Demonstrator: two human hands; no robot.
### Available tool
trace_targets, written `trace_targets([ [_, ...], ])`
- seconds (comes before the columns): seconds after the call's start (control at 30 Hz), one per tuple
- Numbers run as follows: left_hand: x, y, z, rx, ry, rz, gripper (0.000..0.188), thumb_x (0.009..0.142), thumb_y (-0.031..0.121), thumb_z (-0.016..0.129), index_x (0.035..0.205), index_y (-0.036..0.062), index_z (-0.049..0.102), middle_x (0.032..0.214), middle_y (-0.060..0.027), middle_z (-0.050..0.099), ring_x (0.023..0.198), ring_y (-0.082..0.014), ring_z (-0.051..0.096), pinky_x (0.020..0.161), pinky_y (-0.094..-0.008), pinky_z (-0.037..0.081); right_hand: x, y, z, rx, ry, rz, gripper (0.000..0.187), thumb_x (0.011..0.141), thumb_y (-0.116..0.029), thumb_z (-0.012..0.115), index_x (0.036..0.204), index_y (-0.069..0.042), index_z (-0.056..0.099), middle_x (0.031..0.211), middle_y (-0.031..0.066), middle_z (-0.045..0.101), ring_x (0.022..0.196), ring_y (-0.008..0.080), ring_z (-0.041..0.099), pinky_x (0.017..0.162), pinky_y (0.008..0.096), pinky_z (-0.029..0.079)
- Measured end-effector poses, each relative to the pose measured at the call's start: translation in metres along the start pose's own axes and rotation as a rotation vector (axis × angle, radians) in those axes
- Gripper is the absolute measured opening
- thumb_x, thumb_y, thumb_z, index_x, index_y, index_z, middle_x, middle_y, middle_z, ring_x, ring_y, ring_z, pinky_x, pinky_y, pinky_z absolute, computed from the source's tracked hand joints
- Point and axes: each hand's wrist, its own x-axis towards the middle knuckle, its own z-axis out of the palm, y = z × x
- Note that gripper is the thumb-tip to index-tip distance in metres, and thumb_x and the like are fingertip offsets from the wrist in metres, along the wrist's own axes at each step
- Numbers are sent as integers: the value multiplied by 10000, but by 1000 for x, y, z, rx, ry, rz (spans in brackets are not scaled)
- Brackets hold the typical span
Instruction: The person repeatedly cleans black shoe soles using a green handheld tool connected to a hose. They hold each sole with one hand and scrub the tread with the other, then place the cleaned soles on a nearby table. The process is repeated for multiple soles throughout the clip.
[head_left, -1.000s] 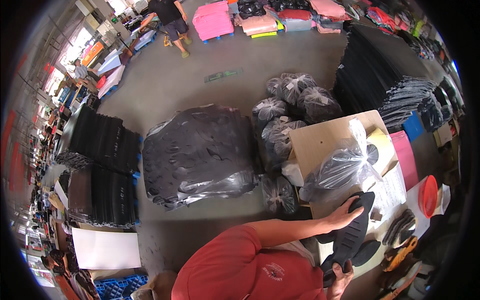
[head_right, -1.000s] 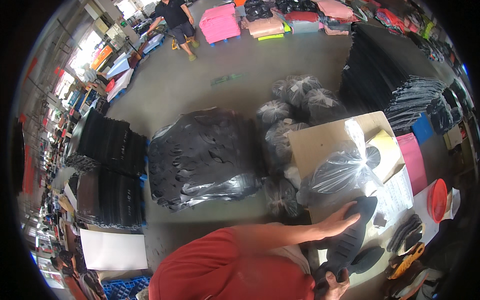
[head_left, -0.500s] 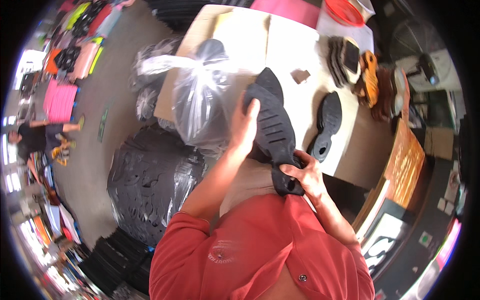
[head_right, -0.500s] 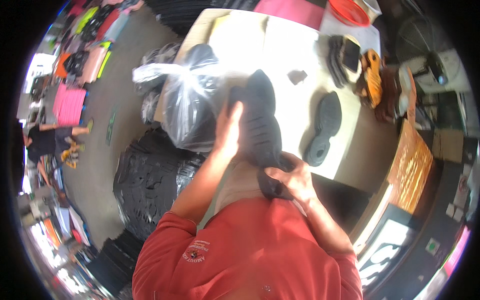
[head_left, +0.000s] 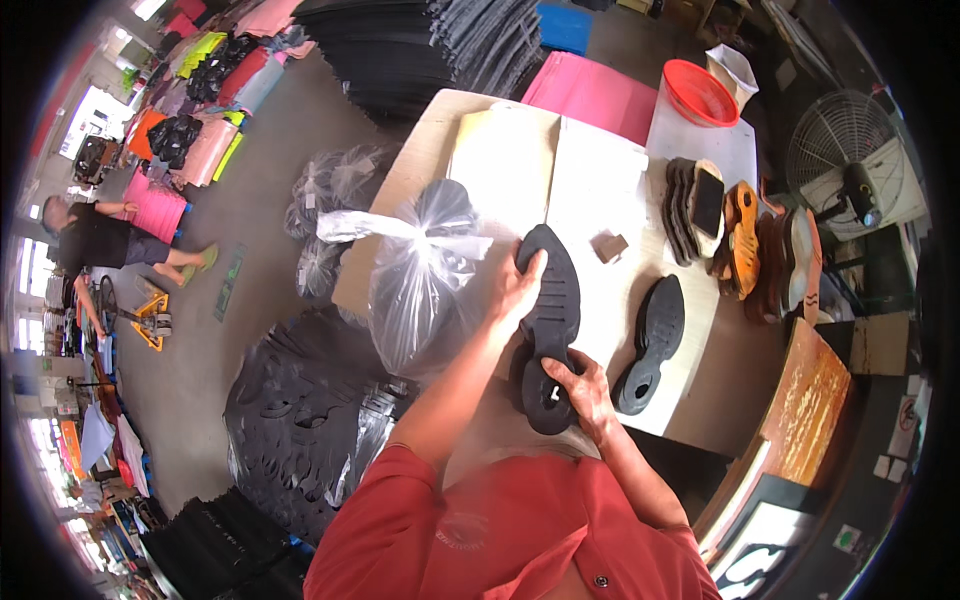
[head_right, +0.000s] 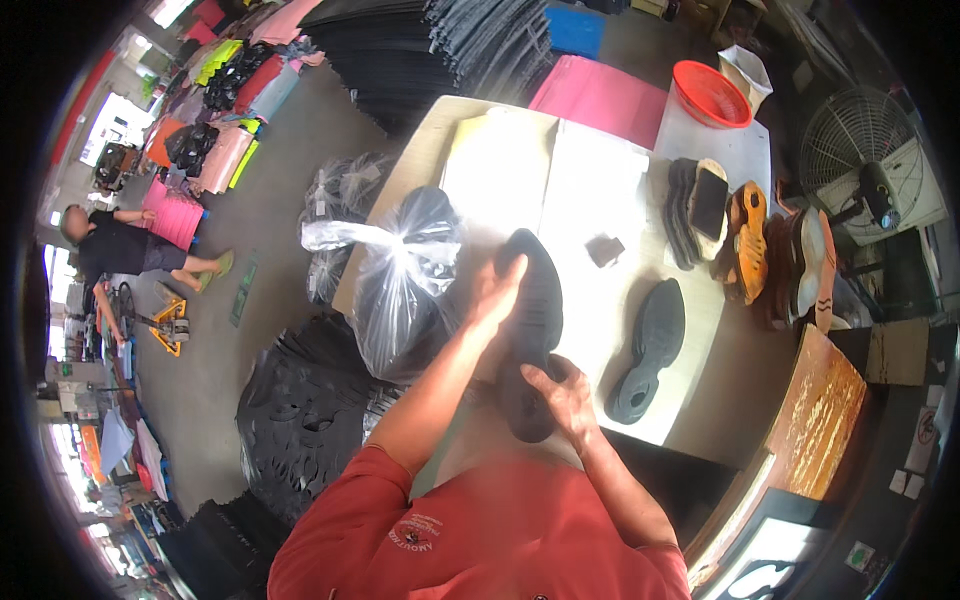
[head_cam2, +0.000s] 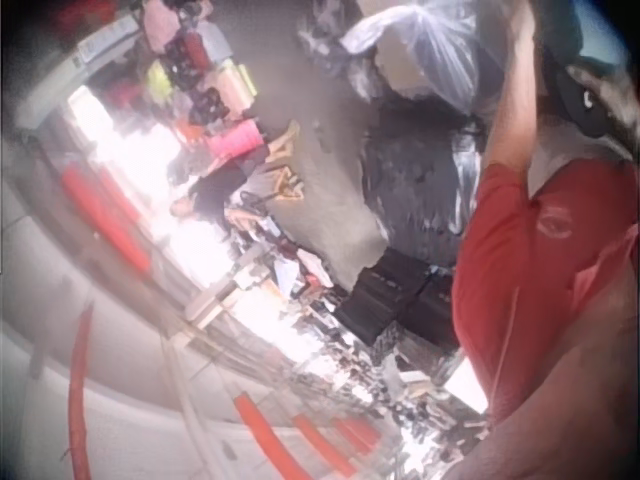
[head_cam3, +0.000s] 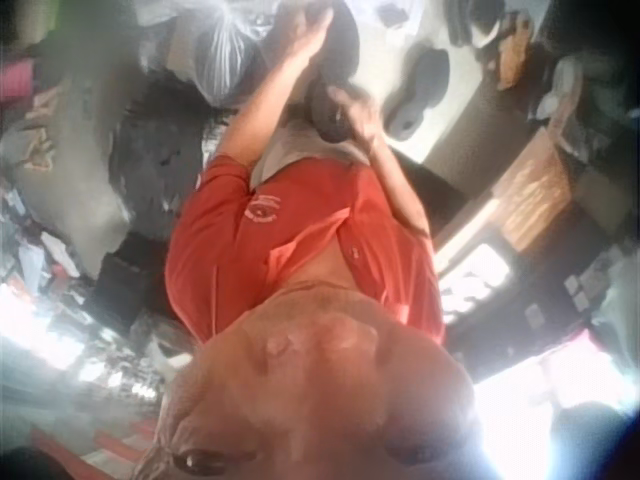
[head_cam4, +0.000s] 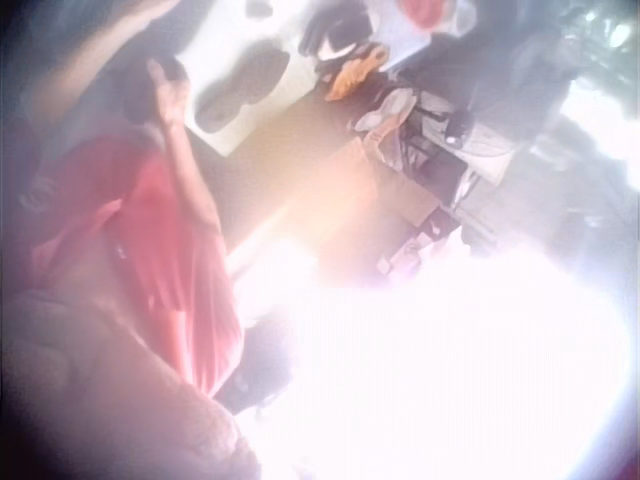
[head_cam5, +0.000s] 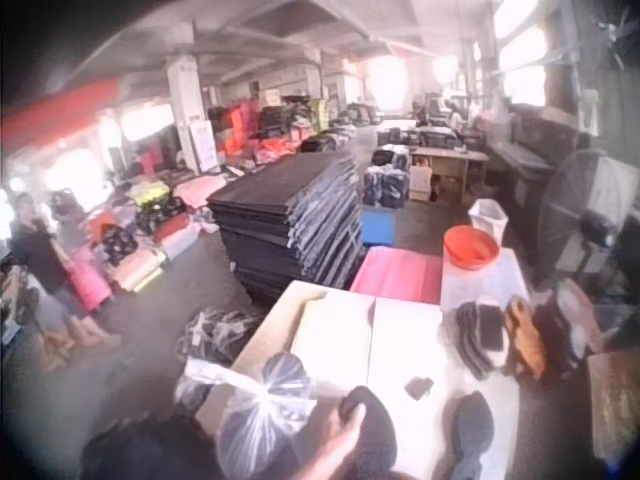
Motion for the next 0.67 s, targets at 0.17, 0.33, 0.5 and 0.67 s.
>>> trace_targets([
  [0.17, -1, 5, -4, 7, -30, 29, 762, 1016, 442, 733, 1554, -45, 502, 1565, -253, 553, 1483, -355, 506, 1219, -444, 411, -7, -11, 3, -189, 34, 19, 1015, 868, -606, 808, 1474, 159, 530, 1403, 335, 653, 1349, 389, 621, 1153, 430, 467],
  [0.33, 7, -7, -8, 159, -7, 46, 685, 1018, 450, 718, 1512, 1, 564, 1481, -235, 622, 1403, -361, 578, 1166, -444, 453, -10, -17, 15, -348, 85, -44, 963, 890, -628, 782, 1426, 148, 583, 1407, 352, 644, 1367, 420, 613, 1164, 443, 466],
  [0.5, 15, -29, 1, 106, 154, 199, 546, 1002, 384, 741, 1346, -31, 654, 1209, -231, 733, 1134, -359, 716, 968, -440, 563, -3, -15, 11, -479, 88, -76, 950, 895, -658, 767, 1427, 112, 603, 1379, 347, 655, 1343, 449, 617, 1139, 462, 487],
  [0.67, 10, -27, -1, 172, 100, 146, 618, 1015, 405, 720, 1461, -5, 599, 1414, -256, 644, 1307, -388, 629, 1110, -454, 497, -8, -17, 7, -523, 55, -73, 899, 908, -661, 757, 1442, 50, 624, 1395, 335, 650, 1359, 439, 608, 1155, 464, 473],
])
